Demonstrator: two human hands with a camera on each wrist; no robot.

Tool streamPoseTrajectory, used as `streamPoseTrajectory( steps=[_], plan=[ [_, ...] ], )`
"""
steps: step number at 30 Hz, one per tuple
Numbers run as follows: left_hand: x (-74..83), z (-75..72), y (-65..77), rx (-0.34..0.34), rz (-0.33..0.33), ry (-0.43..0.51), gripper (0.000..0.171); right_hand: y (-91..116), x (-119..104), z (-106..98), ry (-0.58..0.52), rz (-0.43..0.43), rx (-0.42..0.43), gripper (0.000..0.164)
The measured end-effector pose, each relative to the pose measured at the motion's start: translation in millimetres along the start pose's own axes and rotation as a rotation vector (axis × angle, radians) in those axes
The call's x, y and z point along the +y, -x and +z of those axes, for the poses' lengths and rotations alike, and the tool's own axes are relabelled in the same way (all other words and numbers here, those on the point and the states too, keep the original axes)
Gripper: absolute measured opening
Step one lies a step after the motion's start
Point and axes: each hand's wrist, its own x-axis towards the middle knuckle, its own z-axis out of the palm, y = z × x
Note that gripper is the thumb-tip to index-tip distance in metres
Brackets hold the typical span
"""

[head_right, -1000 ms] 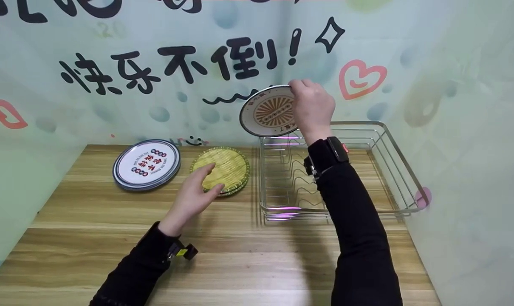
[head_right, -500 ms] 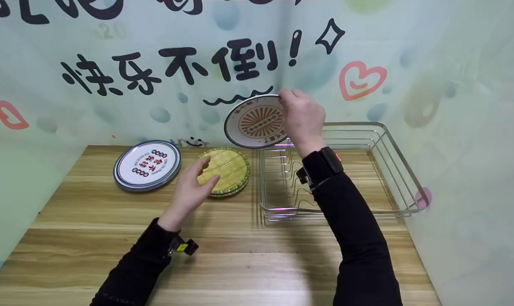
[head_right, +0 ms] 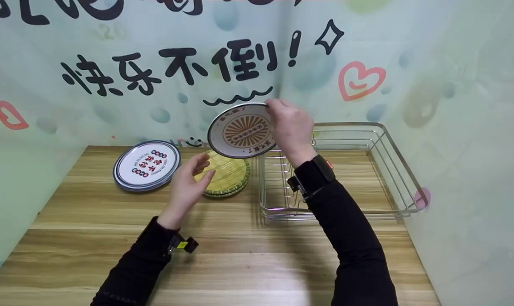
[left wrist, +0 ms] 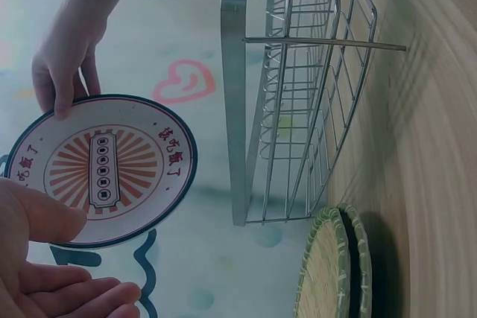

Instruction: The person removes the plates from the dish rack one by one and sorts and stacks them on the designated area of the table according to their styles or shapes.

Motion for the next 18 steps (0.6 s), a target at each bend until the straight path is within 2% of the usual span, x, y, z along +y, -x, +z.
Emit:
streamPoseTrajectory(
  steps=[11, 18],
  plan=[
    [-2.3, -1.3, -2.4, 0.134, 0.054, 0.116, 0.029, 13, -17, 1, -0.046, -0.064, -0.030, 0.006],
    [-2.5, -6.4, -0.2, 0.222, 0.090, 0.160, 0.023, 17, -22, 2, -0.086, -0.062, -0.044, 0.004]
  ],
)
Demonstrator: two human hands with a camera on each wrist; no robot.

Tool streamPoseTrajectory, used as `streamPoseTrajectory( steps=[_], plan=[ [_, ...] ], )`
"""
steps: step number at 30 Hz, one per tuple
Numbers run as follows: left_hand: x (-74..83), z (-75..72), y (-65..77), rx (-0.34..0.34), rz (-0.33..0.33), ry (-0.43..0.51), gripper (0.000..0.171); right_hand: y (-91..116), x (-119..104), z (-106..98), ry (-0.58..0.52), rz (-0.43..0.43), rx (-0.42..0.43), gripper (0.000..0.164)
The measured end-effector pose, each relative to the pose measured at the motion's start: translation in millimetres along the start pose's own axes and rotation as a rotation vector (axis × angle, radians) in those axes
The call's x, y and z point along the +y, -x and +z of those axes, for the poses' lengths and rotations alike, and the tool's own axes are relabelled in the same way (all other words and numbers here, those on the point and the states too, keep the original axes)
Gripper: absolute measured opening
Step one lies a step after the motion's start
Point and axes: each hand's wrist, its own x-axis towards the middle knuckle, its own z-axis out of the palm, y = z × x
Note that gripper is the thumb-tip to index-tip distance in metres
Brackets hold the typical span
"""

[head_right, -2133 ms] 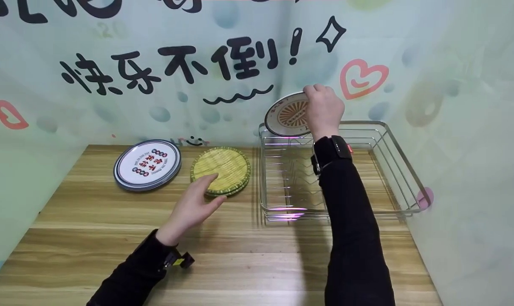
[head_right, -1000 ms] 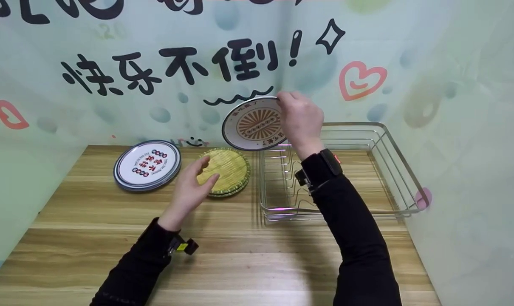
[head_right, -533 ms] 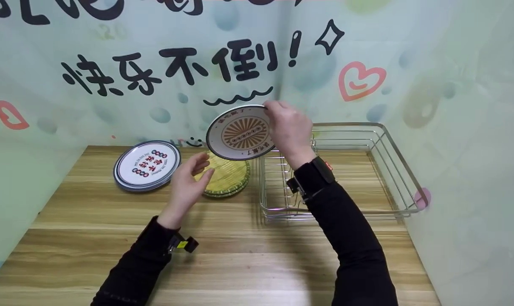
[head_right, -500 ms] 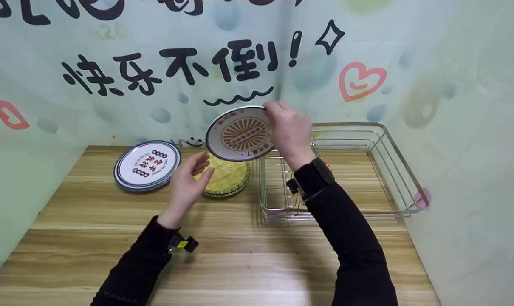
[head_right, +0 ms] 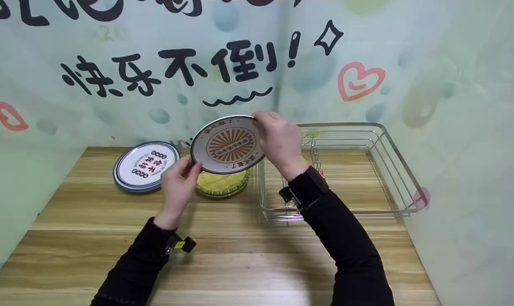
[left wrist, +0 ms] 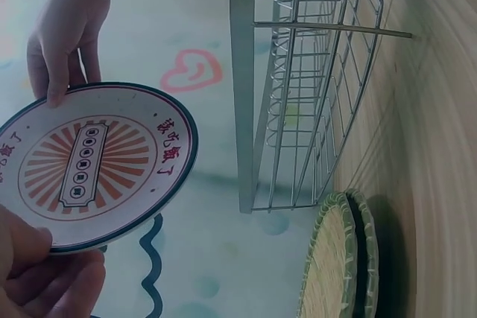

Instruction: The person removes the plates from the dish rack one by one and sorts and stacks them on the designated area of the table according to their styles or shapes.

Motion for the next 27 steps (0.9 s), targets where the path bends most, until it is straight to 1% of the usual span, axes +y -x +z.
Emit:
streamPoseTrajectory(
  steps=[3, 7, 11, 17, 21, 24, 27],
  plan=[
    [-1.6, -2.0, 0.2, 0.041, 0.023, 0.009, 0.020, 1, -1, 1, -0.015, 0.001, -0.009, 0.005],
    [-2.9, -4.5, 0.4, 0.097, 0.066, -0.016, 0.017, 3, -1, 1, -0.029, 0.001, -0.036, 0.006],
    [-2.2, -8.4, 0.7, 0.117, 0.087, -0.030, 0.016, 3, -1, 1, -0.056, 0.003, -0.072, 0.008],
    [-1.1, -16.5, -0.4, 0.119, 0.054, -0.014, 0.014, 5, -3, 0, -0.134, -0.015, -0.121, 0.010],
    [-1.5, -21.5, -1.1, 0.114, 0.031, -0.011, 0.012, 8, -4, 0, -0.165, -0.023, -0.139, 0.010],
    [-2.6, -24.2, -0.5, 0.107, 0.020, 0.004, 0.013, 11, -4, 2, -0.201, -0.013, -0.161, 0.010],
    [-3.4, -26.8, 0.3, 0.101, 0.015, 0.029, 0.013, 16, -6, 3, -0.245, 0.004, -0.190, 0.015]
  ],
)
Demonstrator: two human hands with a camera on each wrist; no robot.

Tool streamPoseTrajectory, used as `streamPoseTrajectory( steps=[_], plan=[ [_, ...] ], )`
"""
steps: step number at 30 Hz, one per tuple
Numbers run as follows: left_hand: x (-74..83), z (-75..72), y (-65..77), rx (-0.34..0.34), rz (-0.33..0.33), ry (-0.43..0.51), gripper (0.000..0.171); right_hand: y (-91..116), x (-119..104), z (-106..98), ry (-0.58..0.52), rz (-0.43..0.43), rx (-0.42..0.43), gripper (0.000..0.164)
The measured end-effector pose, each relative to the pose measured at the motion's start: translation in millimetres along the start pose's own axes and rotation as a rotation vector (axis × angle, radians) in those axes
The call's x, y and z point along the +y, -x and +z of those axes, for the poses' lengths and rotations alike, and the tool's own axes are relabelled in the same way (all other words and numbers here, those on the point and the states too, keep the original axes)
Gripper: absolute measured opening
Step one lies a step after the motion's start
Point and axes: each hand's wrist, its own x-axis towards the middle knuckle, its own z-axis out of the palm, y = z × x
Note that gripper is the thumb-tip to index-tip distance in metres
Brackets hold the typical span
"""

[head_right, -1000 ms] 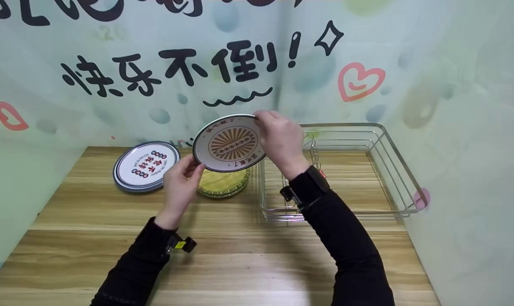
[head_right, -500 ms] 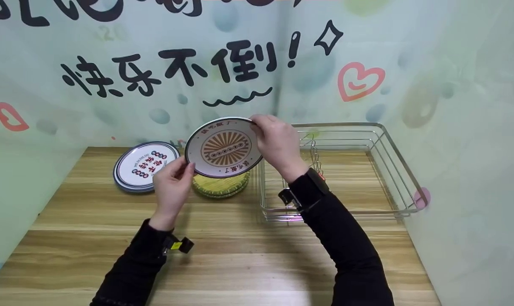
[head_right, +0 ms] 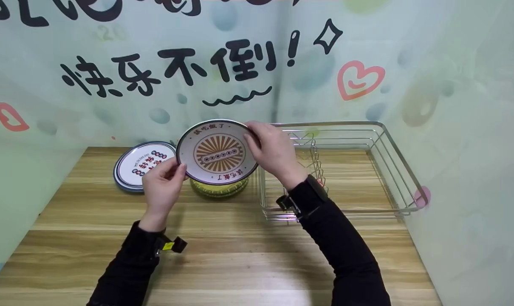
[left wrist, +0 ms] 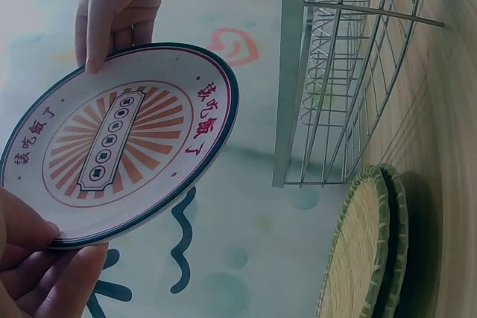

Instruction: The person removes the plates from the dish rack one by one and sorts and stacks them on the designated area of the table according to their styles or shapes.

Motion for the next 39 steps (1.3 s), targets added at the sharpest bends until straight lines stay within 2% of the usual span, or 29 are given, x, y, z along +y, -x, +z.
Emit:
streamPoseTrajectory(
  steps=[4, 7, 15, 24, 34, 39],
  plan=[
    [-0.1, -4.7, 0.0, -0.006, -0.016, 0.022, 0.011, 6, 0, 2, -0.039, 0.001, -0.023, 0.024],
    [-1.0, -8.7, -0.1, -0.007, -0.052, 0.030, 0.010, 9, 1, 3, -0.057, -0.012, -0.036, 0.030],
    [-5.3, -19.4, -1.3, -0.010, -0.191, 0.027, 0.007, 20, 4, 1, -0.063, 0.003, -0.096, 0.041],
    [-15.3, -31.2, -4.1, -0.003, -0.353, 0.038, 0.014, 34, 4, -1, -0.026, -0.041, -0.109, 0.052],
    [-31.2, -46.4, -3.9, 0.020, -0.461, 0.029, 0.016, 50, 11, -5, 0.012, -0.048, -0.157, 0.054],
    [-39.8, -54.6, -5.1, 0.028, -0.539, 0.042, 0.019, 59, 14, -7, 0.029, -0.034, -0.193, 0.057]
  ],
)
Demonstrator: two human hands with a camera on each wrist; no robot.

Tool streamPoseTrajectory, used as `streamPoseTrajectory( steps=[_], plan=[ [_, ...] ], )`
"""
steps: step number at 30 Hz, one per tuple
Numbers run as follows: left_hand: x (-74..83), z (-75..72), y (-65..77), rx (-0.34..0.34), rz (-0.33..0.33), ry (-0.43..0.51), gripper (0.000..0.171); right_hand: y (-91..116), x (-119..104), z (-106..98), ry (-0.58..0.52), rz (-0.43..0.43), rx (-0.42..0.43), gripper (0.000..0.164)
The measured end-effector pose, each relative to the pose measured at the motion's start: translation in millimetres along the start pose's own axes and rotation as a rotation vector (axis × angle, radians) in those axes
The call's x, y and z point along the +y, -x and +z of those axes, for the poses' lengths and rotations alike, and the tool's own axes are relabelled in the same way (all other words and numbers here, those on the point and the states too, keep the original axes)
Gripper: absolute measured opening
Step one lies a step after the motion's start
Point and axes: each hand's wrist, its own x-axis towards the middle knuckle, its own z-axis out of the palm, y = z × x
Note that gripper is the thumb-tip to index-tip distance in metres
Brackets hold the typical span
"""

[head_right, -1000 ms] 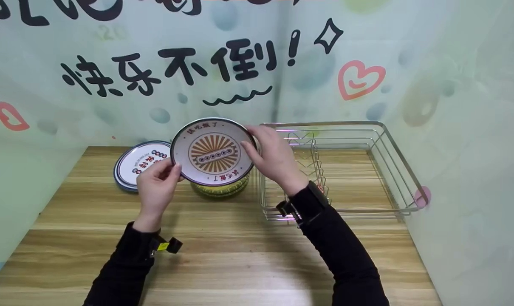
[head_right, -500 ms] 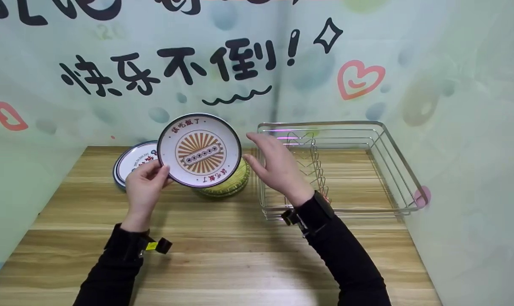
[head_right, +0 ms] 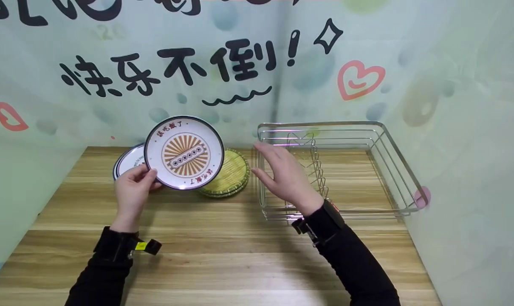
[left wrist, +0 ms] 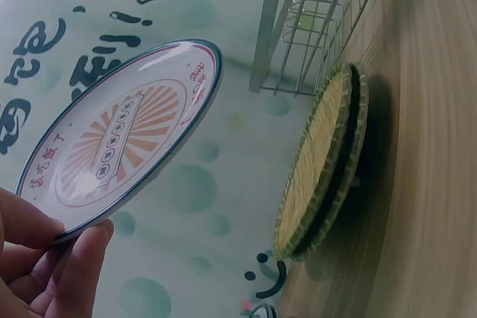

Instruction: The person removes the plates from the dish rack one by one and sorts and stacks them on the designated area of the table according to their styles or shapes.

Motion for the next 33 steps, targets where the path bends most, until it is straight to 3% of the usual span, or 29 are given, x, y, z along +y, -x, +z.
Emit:
streamPoseTrajectory(
  steps=[23, 33],
  plan=[
    [-29.5, -36.5, -19.7, 0.074, -0.152, -0.035, 0.024, 37, 18, 4, 0.047, 0.043, -0.053, 0.059],
    [-41.0, -50.8, -31.5, 0.102, -0.330, 0.068, 0.032, 48, 24, 4, 0.057, 0.065, -0.054, 0.061]
  ],
)
